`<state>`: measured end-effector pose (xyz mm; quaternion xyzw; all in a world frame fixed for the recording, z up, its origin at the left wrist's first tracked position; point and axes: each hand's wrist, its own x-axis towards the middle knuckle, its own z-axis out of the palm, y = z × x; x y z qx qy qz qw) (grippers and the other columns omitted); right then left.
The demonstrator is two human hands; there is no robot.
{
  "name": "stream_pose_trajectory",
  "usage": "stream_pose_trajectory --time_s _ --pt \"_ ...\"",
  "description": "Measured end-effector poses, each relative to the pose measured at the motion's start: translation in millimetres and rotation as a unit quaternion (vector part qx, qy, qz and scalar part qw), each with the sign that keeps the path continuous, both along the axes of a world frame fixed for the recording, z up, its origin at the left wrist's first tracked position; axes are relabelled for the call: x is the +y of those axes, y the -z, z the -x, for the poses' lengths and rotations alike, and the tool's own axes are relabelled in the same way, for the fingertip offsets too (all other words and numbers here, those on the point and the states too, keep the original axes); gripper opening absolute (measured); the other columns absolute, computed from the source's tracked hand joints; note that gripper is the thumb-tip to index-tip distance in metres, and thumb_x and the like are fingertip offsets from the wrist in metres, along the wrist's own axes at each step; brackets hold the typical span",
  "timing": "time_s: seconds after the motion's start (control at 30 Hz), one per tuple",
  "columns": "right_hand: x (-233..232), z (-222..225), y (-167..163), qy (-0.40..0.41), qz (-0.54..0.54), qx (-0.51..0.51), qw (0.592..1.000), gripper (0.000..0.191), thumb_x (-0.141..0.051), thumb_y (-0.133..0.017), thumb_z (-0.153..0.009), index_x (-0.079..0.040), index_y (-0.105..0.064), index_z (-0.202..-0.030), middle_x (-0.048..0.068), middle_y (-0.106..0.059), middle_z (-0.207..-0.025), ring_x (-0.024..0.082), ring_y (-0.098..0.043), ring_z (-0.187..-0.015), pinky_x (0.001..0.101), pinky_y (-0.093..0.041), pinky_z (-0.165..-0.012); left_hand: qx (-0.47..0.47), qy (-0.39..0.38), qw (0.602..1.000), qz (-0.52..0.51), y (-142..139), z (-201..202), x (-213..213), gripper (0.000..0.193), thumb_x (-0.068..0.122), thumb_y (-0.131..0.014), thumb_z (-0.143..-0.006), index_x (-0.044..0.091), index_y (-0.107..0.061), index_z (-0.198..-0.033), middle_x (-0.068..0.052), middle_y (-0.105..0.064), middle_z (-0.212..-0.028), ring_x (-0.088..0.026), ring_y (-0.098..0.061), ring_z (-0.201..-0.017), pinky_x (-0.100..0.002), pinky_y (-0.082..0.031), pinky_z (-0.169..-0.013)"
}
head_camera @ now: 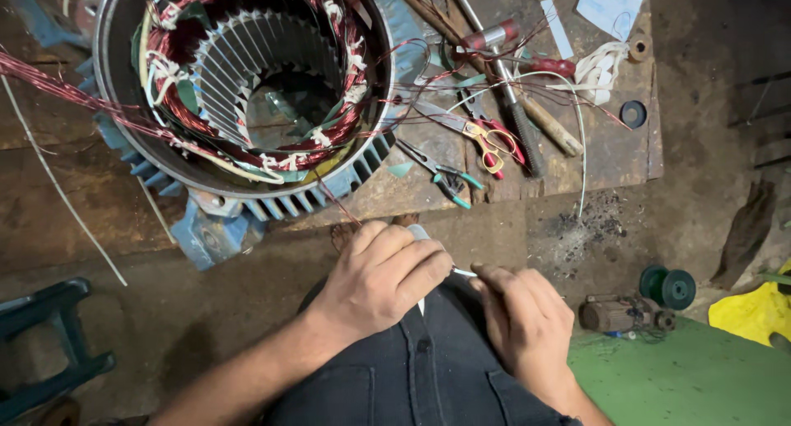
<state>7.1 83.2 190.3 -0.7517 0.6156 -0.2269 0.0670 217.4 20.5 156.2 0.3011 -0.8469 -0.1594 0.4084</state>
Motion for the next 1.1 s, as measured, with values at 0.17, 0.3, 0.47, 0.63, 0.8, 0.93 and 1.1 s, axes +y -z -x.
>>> stream_pose_trajectory --time_s 0.17,0.3,0.47,0.63,0.8,0.93,1.1 --pt "4.0 2.1 6.1 -0.027 0.014 -0.009 1.000 0.018 -0.008 -0.082 -0.083 -0.006 -0.070 -0.096 0.006 -0.072 -0.085 0.022 -0.069 -0.071 0.0323 -0.052 -0.063 0.002 0.002 1.000 0.003 5.4 0.7 0.4 0.022 0.014 -0.066 -0.088 0.007 -0.071 -0.108 -0.005 -0.070 -0.108 -0.022 -0.064 -0.101 -0.040 -0.048 -0.089" --pt "4.0 1.2 6.9 -0.036 0.039 -0.017 0.998 0.018 -0.008 -0.084 -0.083 -0.005 -0.070 -0.094 0.008 -0.072 -0.085 0.021 -0.070 -0.070 0.0306 -0.053 -0.063 0.004 0.001 1.000 0.001 6.8 2.3 0.3 0.021 0.013 -0.066 -0.088 0.007 -0.071 -0.108 -0.004 -0.070 -0.107 -0.021 -0.064 -0.101 -0.039 -0.048 -0.089" --pt "2.3 -1.4 4.0 -0.032 0.033 -0.002 0.999 0.017 -0.006 -0.084 -0.082 -0.004 -0.071 -0.094 0.008 -0.072 -0.084 0.022 -0.071 -0.071 0.0311 -0.054 -0.065 0.002 0.000 1.000 0.001 8.3 3.8 -0.9 0.017 0.013 -0.068 -0.089 0.008 -0.070 -0.105 -0.002 -0.070 -0.104 -0.019 -0.063 -0.097 -0.038 -0.046 -0.085" --pt "0.8 -6.1 1.5 -0.039 0.039 0.012 0.998 0.019 -0.005 -0.083 -0.081 -0.003 -0.072 -0.096 0.009 -0.073 -0.086 0.022 -0.071 -0.074 0.0313 -0.055 -0.067 0.009 0.000 1.000 0.005 9.7 3.9 -1.7 0.015 0.011 -0.068 -0.090 0.009 -0.069 -0.105 -0.001 -0.070 -0.101 -0.018 -0.063 -0.094 -0.037 -0.045 -0.083" --pt "-3.3 -4.6 3.4 -0.053 0.051 0.018 0.997 0.018 -0.003 -0.084 -0.081 -0.003 -0.072 -0.096 0.009 -0.073 -0.086 0.022 -0.070 -0.071 0.0316 -0.054 -0.064 0.009 0.007 1.000 -0.016 7.3 4.4 -3.8 0.017 0.013 -0.066 -0.091 0.007 -0.069 -0.106 -0.002 -0.070 -0.103 -0.019 -0.063 -0.095 -0.037 -0.046 -0.084" --pt "-6.2 3.4 6.6 -0.020 0.009 -0.034 0.999 0.025 -0.005 -0.084 -0.079 -0.004 -0.070 -0.099 0.009 -0.072 -0.094 0.023 -0.072 -0.079 0.0307 -0.055 -0.067 -0.017 -0.001 1.000 0.004 4.5 4.4 -4.7 0.021 0.014 -0.064 -0.090 0.008 -0.069 -0.109 -0.003 -0.069 -0.107 -0.020 -0.063 -0.100 -0.039 -0.048 -0.088" --pt "-5.9 15.5 5.9 0.039 -0.005 -0.053 0.998 0.024 0.001 -0.082 -0.079 -0.006 -0.069 -0.099 0.010 -0.069 -0.099 0.023 -0.071 -0.084 0.0311 -0.056 -0.069 -0.005 0.004 1.000 -0.008 6.6 7.5 -6.3 0.023 0.022 -0.066 -0.094 0.010 -0.071 -0.114 -0.003 -0.068 -0.111 -0.021 -0.062 -0.101 -0.040 -0.045 -0.090"
